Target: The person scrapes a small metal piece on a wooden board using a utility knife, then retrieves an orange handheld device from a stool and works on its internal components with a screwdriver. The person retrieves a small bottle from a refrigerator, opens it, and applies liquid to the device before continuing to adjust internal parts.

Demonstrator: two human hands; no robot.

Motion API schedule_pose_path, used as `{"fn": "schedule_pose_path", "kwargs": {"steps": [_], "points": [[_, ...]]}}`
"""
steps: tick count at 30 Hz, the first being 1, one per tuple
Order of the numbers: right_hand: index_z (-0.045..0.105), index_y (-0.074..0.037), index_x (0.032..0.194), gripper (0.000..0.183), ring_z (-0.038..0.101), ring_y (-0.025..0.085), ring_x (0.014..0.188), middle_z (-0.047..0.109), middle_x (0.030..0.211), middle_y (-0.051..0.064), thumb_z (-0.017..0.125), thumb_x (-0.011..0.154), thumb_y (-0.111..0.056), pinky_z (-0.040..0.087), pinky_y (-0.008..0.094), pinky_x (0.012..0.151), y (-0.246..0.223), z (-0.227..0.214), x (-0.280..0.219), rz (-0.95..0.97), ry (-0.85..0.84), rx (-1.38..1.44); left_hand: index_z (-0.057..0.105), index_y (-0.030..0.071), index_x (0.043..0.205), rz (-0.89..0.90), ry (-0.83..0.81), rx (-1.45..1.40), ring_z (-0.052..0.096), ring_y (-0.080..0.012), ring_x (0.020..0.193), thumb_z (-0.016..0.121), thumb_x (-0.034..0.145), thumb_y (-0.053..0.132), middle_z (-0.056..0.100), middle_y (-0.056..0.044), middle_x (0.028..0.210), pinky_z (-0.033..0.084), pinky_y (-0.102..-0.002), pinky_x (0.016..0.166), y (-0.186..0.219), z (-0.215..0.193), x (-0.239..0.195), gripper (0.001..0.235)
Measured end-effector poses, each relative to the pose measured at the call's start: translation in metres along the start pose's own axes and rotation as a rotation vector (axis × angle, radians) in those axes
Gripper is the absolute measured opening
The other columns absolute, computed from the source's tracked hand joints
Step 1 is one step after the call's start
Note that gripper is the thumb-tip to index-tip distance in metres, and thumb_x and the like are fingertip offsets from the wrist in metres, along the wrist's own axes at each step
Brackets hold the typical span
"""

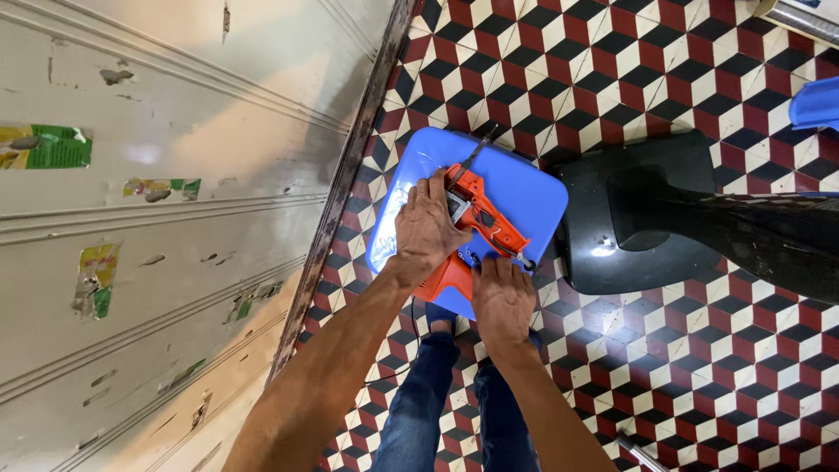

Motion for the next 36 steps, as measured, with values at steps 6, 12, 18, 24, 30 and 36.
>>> {"fn": "schedule_pose_path", "kwargs": {"steps": [6,12,18,24,30,36], "points": [[0.066,-0.007,0.089,0.009,0.068,0.030,0.087,0.067,0.090,0.012,0.071,0.085,-0.013,0.054,0.042,0.081,0.004,0.009,0.006,-0.013,-0.051,-0.069,0.032,0.008,0.148,-0.071,-0.058,-0.028,0.049,-0.0358,0.129,0.093,0.059,0.031,0.049,-0.016,0.134,0.044,-0.054,0.105,0.010,-0.002,0.002,0.111],[0.071,-0.004,0.106,0.017,0.070,0.030,0.082,0.072,0.096,0.014,0.070,0.095,-0.016,0.055,0.041,0.071,0.019,-0.042,-0.041,0.340,-0.036,0.422,0.030,0.006,0.150,0.003,-0.071,-0.001,0.048,-0.0373,0.128,0.090,0.062,0.030,0.049,-0.017,0.131,0.043,-0.058,0.105,0.031,-0.012,-0.009,0.109],[0.064,-0.001,0.116,0.025,0.063,0.019,0.092,0.071,0.101,0.010,0.064,0.102,-0.021,0.050,0.032,0.082,0.084,-0.102,-0.098,0.841,0.217,0.935,0.033,0.006,0.149,0.130,-0.066,-0.007,0.052,-0.0370,0.124,0.087,0.063,0.029,0.052,-0.017,0.127,0.046,-0.056,0.101,0.068,-0.028,-0.052,0.104],[0.060,-0.006,0.126,0.034,0.060,0.018,0.109,0.065,0.119,0.006,0.051,0.101,-0.028,0.045,0.033,0.097,0.111,-0.107,-0.120,0.918,-0.058,1.050,0.036,0.004,0.146,0.304,-0.045,-0.031,0.053,-0.0386,0.121,0.087,0.059,0.028,0.053,-0.019,0.127,0.047,-0.053,0.099,0.109,-0.044,-0.134,0.104],[0.059,-0.001,0.121,0.030,0.057,0.015,0.104,0.062,0.110,0.004,0.053,0.101,-0.022,0.045,0.030,0.092,0.086,-0.139,-0.212,0.936,0.062,1.551,0.038,0.004,0.146,0.424,-0.071,0.007,0.053,-0.0388,0.124,0.085,0.059,0.031,0.054,-0.020,0.132,0.048,-0.051,0.097,0.141,-0.061,-0.217,0.103],[0.060,0.002,0.111,0.024,0.058,0.017,0.073,0.062,0.086,0.007,0.053,0.105,-0.021,0.047,0.031,0.071,0.025,-0.249,-0.323,0.935,0.244,1.245,0.043,0.006,0.144,0.607,-0.140,-0.021,0.055,-0.0383,0.120,0.087,0.059,0.031,0.056,-0.019,0.127,0.048,-0.048,0.099,0.176,-0.085,-0.316,0.099]]}}
Point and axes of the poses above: each hand's wrist, its own x-axis towards the middle knuckle, its own z-axis out of the palm, y = z × x, the point moved 2 cm from there along x, towards the middle knuckle
